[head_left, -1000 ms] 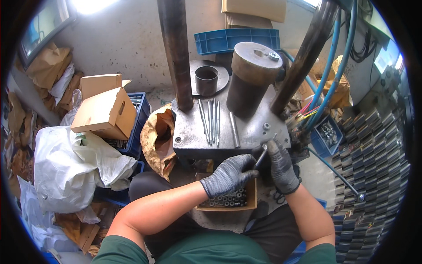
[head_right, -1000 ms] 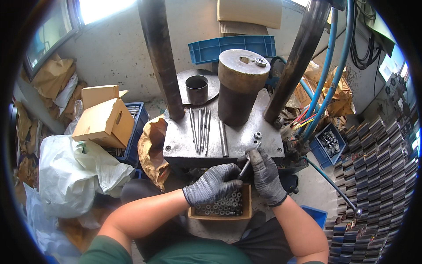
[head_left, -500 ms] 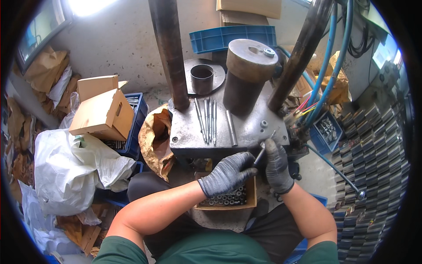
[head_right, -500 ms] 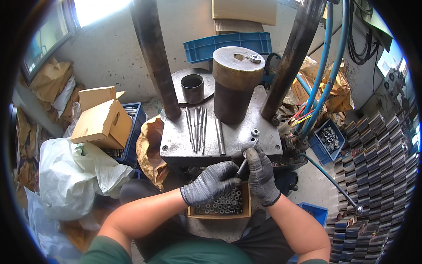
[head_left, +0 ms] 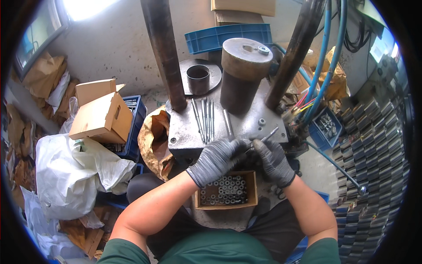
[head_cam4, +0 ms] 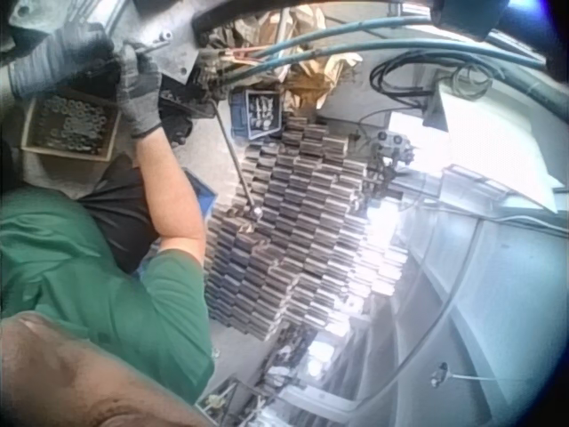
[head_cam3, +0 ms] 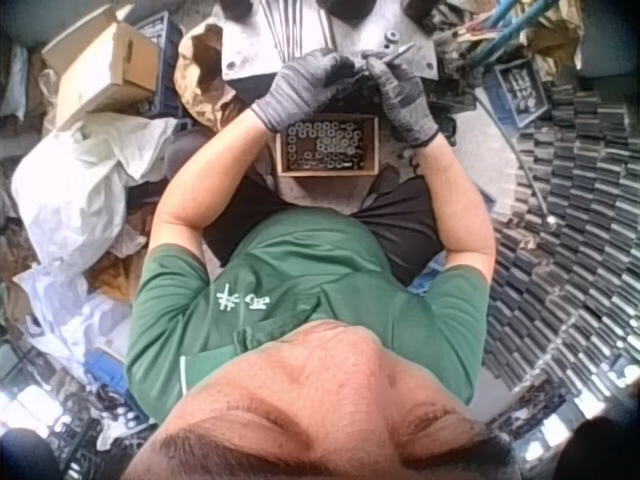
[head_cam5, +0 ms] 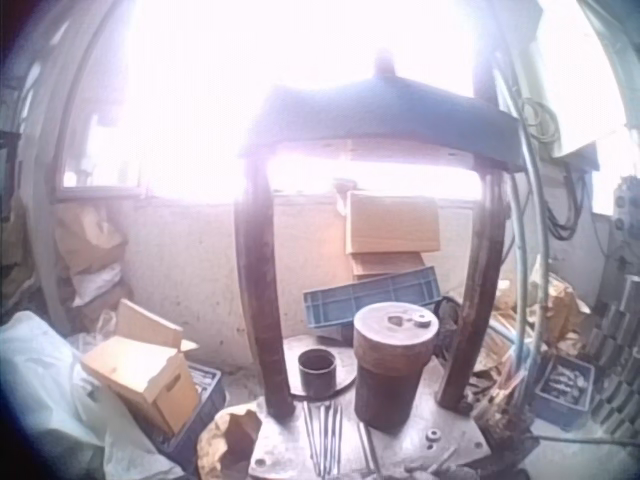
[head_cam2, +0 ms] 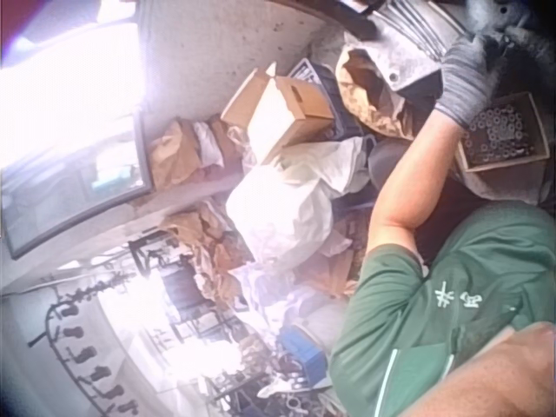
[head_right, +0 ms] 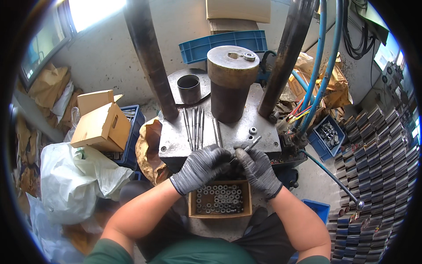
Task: Using a manual industrial press to assemble metal rods and components.
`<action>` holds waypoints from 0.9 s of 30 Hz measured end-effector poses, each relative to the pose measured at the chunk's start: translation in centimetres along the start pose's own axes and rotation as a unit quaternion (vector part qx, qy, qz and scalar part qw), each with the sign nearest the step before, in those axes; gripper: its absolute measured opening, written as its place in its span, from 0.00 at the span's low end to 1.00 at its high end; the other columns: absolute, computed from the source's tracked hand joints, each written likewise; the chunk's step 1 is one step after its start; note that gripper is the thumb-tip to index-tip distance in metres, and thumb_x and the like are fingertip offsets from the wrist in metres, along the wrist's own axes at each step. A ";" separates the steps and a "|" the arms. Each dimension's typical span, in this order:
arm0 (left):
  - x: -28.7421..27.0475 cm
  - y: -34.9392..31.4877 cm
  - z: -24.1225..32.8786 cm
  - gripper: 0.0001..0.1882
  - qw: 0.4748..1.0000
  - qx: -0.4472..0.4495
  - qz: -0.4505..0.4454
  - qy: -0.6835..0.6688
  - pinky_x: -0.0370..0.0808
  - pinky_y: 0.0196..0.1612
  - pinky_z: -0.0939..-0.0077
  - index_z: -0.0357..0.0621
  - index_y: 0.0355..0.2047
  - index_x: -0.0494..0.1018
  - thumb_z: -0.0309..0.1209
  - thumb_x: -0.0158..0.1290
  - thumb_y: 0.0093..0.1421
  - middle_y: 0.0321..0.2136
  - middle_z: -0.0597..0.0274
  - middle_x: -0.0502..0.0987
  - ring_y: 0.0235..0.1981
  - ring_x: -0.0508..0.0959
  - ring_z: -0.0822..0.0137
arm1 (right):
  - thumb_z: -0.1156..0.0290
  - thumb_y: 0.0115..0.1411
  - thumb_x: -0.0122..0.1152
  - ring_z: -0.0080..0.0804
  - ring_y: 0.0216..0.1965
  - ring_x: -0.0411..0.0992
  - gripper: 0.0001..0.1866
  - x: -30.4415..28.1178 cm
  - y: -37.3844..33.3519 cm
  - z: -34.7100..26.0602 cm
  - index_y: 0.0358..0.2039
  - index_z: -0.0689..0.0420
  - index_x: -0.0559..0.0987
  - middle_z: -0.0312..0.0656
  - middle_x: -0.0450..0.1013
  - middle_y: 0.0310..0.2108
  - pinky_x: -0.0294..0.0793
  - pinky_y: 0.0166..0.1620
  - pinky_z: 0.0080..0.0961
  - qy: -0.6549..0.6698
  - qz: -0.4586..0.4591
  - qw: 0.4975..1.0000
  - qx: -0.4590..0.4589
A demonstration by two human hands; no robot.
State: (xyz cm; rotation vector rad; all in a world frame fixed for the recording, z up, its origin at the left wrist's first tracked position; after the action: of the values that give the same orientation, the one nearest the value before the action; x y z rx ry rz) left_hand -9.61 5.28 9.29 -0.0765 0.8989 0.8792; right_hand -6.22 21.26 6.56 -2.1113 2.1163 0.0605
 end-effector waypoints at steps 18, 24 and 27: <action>-0.7 -2.3 -4.6 0.19 0.961 -0.041 0.036 0.273 0.66 0.67 0.47 0.42 0.45 0.80 0.39 0.66 0.57 0.60 0.48 0.74 0.65 0.67 0.42 | 0.63 0.74 0.59 0.23 0.32 0.76 0.19 -11.0 3.4 0.5 0.56 0.65 0.78 0.38 0.78 0.31 0.78 0.39 0.28 -0.149 0.179 0.971 -0.054; -3.8 -3.0 -5.8 0.10 0.983 -0.093 0.143 0.068 0.71 0.63 0.55 0.41 0.40 0.83 0.29 0.64 0.58 0.54 0.48 0.76 0.58 0.73 0.48 | 0.64 0.74 0.59 0.25 0.33 0.76 0.19 -10.9 2.0 0.7 0.57 0.64 0.78 0.39 0.78 0.31 0.77 0.41 0.28 -0.101 0.152 0.980 -0.077; -3.4 -2.2 -6.1 0.17 0.977 -0.050 0.133 0.161 0.72 0.62 0.49 0.48 0.47 0.81 0.34 0.66 0.57 0.55 0.49 0.76 0.58 0.73 0.45 | 0.64 0.75 0.57 0.23 0.33 0.76 0.18 -12.5 0.9 0.4 0.57 0.63 0.77 0.37 0.78 0.31 0.77 0.40 0.27 -0.097 0.160 0.979 -0.076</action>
State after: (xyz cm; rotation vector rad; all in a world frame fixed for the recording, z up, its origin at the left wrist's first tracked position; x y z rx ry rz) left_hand -13.10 -0.78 7.07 -0.1933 1.1842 1.1833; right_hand -7.12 33.68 7.73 -1.7305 2.3688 0.4598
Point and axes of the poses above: each hand's wrist, its own y-axis towards the middle knuckle, its own x-axis out of the palm, z = x × y, the point moved 9 cm from there along y, towards the middle knuckle
